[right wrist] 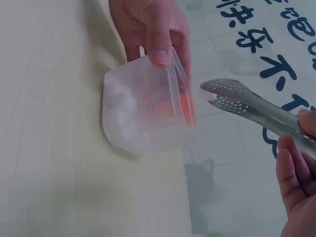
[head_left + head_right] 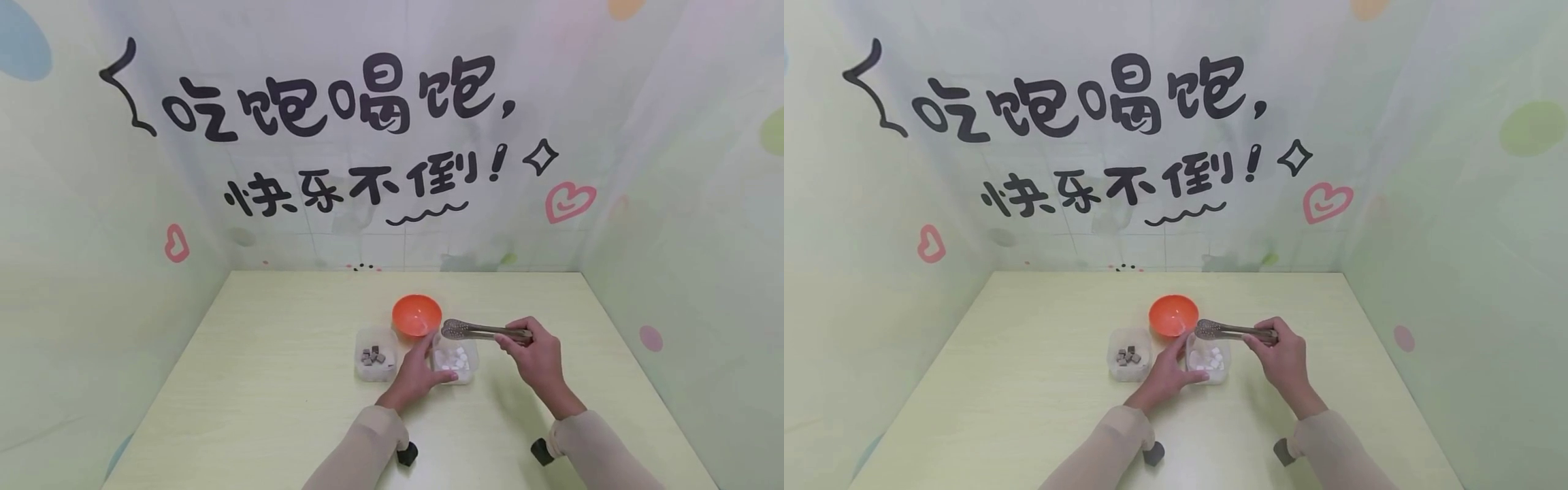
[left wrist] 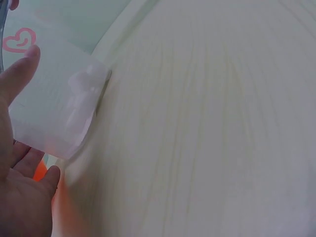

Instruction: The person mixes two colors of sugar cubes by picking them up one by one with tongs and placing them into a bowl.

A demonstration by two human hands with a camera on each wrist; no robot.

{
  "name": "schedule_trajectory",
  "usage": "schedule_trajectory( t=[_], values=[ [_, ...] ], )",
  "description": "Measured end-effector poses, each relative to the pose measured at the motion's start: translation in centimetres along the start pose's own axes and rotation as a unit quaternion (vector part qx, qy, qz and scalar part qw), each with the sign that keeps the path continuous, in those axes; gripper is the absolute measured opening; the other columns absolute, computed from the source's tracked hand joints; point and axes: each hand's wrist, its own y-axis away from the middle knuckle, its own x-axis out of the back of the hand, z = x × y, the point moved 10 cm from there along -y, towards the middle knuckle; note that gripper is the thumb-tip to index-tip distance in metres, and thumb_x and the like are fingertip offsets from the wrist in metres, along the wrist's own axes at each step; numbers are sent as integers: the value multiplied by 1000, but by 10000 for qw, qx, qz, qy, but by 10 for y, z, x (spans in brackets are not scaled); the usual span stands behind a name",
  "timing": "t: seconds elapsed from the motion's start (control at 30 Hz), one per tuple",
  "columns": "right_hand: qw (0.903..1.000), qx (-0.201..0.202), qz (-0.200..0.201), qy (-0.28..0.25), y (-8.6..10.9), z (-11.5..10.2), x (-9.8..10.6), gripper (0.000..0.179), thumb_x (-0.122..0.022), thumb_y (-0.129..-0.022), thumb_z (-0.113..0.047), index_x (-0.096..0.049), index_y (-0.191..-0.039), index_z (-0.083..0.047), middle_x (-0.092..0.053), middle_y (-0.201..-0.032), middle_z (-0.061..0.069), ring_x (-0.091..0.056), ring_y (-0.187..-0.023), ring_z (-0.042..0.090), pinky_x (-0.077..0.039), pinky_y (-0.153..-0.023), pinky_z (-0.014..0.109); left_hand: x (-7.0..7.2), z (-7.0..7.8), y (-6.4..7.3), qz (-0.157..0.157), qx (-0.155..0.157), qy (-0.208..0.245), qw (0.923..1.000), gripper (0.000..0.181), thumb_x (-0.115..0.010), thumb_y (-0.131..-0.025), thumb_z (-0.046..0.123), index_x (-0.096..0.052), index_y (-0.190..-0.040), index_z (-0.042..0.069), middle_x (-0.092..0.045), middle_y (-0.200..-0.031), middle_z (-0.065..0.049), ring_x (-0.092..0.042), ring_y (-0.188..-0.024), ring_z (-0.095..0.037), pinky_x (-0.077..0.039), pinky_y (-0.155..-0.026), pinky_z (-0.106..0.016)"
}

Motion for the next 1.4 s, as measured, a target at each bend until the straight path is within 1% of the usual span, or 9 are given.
schedule_trajectory(
  t=[0.17, 0.27, 0.43, 0.67, 0.8, 0.9, 1.03, 1.23, 1.4],
  values=[
    [9997, 52, 70, -231, -5, -1, -3, 22, -79, -81, -4, -63, -94, 2, -71, -73, 14, -68, -60, 7, -53, -54, 16, 0, -2, 0, 14, 59, 9, 10000, 99, -86, -73, 29, -30, -154, 21, -38, -153, 1, -38, -137, -22, -37, -108, -38],
    [9993, 94, 125, -351, -9, -2, -5, 21, -79, -81, -4, -63, -94, 3, -71, -74, 15, -67, -61, 6, -53, -54, 16, -1, -4, 0, -14, 125, 54, 9999, 98, -86, -74, 29, -29, -154, 22, -37, -153, 2, -38, -137, -21, -37, -108, -36],
    [9986, 118, 184, -491, -15, -1, -10, 21, -79, -80, -2, -63, -93, 2, -70, -74, 16, -64, -60, -3, -53, -53, 16, -2, -4, 1, -22, 89, 95, 9999, 99, -85, -75, 30, -28, -155, 20, -36, -154, 0, -37, -138, -23, -36, -109, -39],
    [9989, 60, 160, -433, -22, 0, -23, 23, -79, -80, -5, -63, -95, 2, -71, -74, 15, -66, -59, 6, -53, -52, 18, 0, -2, 2, 13, -27, 201, 9998, 98, -85, -75, 30, -28, -154, 16, -36, -154, -4, -35, -139, -26, -35, -110, -41],
    [9985, -3, 149, -531, -25, -4, -29, 23, -79, -81, -4, -63, -95, 4, -70, -76, 18, -64, -60, 1, -53, -53, 16, 0, -2, 3, 10, -23, 230, 9997, 98, -85, -75, 28, -29, -154, 16, -36, -154, -4, -36, -139, -26, -34, -110, -42],
    [9986, -16, 133, -506, -26, -3, -34, 23, -78, -81, -5, -62, -95, 4, -70, -76, 18, -66, -60, 6, -53, -54, 16, -1, -2, 2, 21, -15, 245, 9997, 98, -85, -75, 28, -29, -154, 16, -37, -153, -4, -36, -138, -26, -35, -110, -43],
    [9991, 11, 131, -392, -29, 3, -39, 23, -79, -81, -7, -62, -95, 2, -70, -75, 16, -68, -61, 18, -53, -53, 18, 0, -2, 2, 40, -5, 243, 9997, 98, -85, -74, 28, -30, -153, 15, -37, -153, -5, -37, -138, -28, -35, -109, -44],
    [9995, -130, 75, -281, -31, 6, -44, 24, -79, -81, -9, -62, -96, 1, -71, -75, 14, -67, -61, 16, -52, -53, 18, 0, -1, 2, 21, 70, 182, 9998, 97, -85, -75, 29, -30, -154, 15, -37, -153, -5, -37, -138, -28, -35, -109, -44],
    [9994, -225, 34, -262, -31, 7, -47, 24, -79, -81, -8, -62, -96, 0, -70, -74, 14, -67, -61, 22, -51, -52, 18, 1, 1, 2, -1, 57, 192, 9998, 97, -85, -75, 28, -30, -153, 13, -37, -153, -5, -37, -138, -27, -35, -109, -42]
  ],
)
